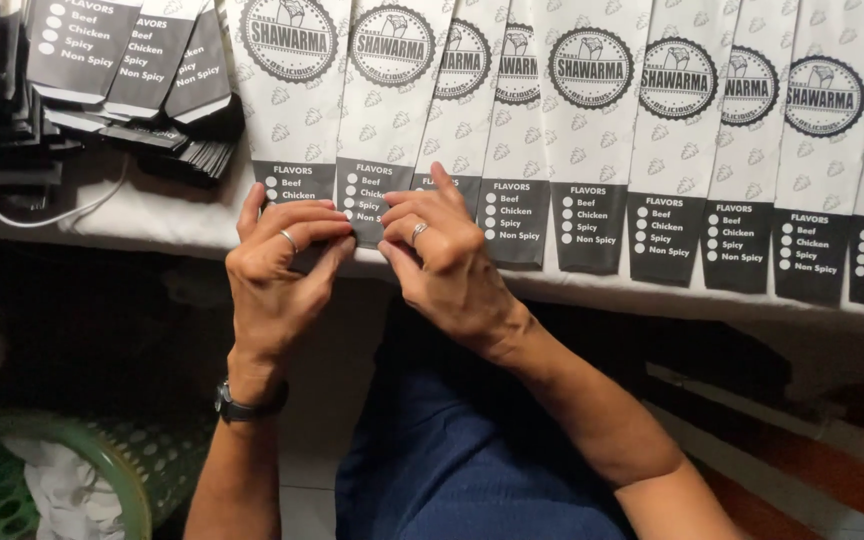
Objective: Laying out paper shawarma cone templates and applying glue to the edges for batch assembly.
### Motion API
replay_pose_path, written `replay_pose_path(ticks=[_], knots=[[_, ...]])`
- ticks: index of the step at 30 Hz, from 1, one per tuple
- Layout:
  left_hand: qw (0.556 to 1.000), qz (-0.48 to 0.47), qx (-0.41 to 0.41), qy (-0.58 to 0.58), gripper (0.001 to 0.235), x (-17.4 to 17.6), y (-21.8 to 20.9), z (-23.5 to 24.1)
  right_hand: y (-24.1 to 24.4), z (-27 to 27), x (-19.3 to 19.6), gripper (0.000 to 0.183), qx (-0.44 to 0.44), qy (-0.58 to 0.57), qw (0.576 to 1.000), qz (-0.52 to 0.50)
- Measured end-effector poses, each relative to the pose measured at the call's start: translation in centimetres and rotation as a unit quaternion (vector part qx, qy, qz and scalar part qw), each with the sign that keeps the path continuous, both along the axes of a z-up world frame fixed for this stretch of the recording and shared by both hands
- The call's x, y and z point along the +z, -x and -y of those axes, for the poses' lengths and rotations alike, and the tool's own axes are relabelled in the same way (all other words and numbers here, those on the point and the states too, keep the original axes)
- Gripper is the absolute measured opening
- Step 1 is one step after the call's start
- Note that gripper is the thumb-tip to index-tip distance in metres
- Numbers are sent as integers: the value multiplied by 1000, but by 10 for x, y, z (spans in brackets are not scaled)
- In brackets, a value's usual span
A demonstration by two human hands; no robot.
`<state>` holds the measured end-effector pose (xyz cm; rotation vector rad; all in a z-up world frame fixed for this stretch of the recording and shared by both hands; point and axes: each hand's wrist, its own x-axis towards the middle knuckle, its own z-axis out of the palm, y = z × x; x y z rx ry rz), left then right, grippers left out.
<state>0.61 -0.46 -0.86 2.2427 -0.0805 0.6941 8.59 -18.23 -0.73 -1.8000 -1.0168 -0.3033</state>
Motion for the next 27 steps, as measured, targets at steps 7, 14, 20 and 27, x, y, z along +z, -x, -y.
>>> replay_pose_path(ticks=[7,14,20,27], knots=[[1000,5,-1,19,17,2,0,8,-1,1,6,7,3,37,998,-49],[992,100,60,-40,33,-7,26,-7,0,0,3,6,0,56,998,10],[993,79,30,-84,30,-14,37,-41,10,-11,17,11,11,26,997,75],[995,68,-7,-69,24,-8,28,-43,17,-54,-18,19,38,21,986,161]])
